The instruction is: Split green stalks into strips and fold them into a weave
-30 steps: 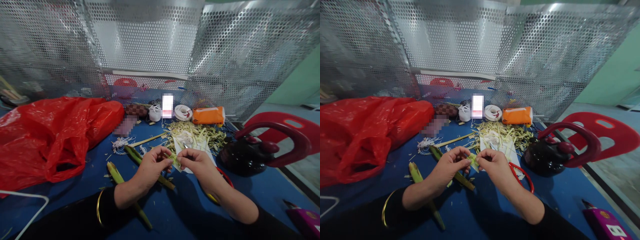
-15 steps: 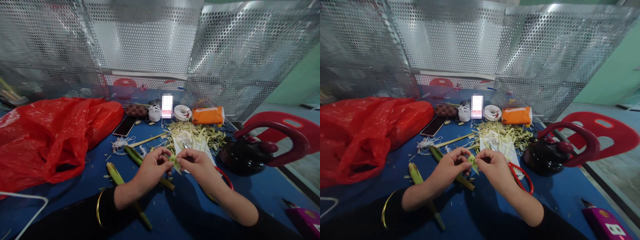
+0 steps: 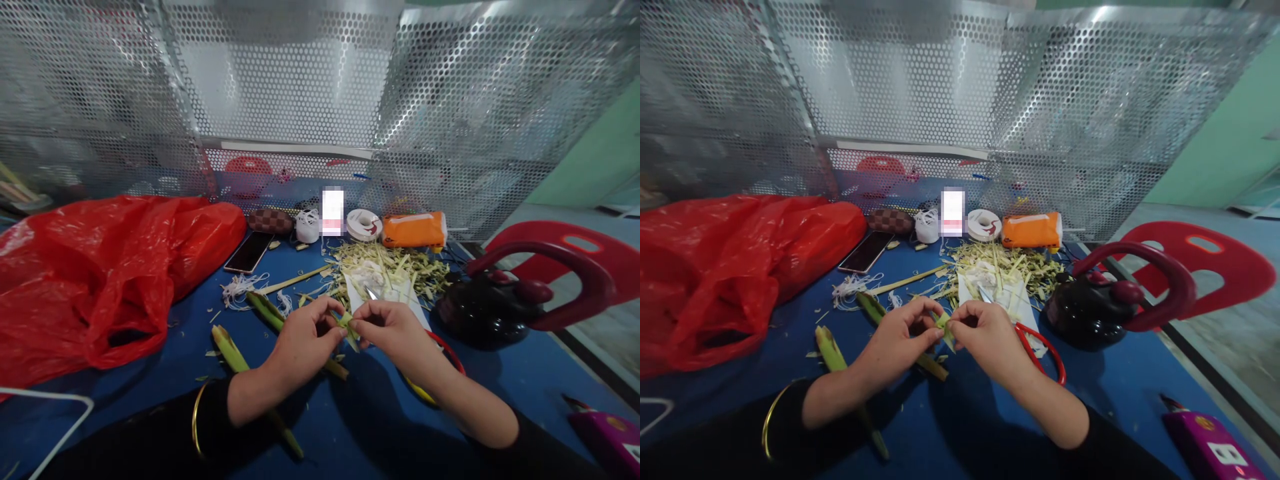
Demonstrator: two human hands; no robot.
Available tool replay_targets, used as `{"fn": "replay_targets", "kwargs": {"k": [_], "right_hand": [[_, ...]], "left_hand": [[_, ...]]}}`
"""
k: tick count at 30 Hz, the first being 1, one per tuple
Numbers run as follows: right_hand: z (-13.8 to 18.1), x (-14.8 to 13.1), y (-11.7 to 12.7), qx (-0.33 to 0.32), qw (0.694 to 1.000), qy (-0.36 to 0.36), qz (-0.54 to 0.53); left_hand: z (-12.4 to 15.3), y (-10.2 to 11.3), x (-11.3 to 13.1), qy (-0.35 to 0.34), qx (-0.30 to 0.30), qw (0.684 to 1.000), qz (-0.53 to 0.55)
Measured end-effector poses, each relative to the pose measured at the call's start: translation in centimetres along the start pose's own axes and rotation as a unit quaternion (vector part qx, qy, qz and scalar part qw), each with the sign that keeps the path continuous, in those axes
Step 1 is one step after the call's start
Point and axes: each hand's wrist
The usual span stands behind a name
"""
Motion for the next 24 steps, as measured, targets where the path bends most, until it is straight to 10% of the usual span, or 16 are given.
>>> {"fn": "replay_targets", "kwargs": {"k": [12, 24], "right_hand": [[-0.06, 0.57, -0.21, -0.008, 0.996, 0.022, -0.088], [0.59, 0.29, -0.31, 0.047, 0.971, 0.22, 0.085]], "left_hand": [[0.24, -0.04, 0.14, -0.015, 0.01, 0.999, -0.052], [-0.36, -0.27, -0.47, 0.067, -0.001, 0.971, 0.229]]}}
Point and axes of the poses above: each hand's wrist, its own z-axis away from the middle knuckle, its own y-axis out of the back of the hand, x = y × z, and after that the axes turned 12 degrees about -z, right-handed
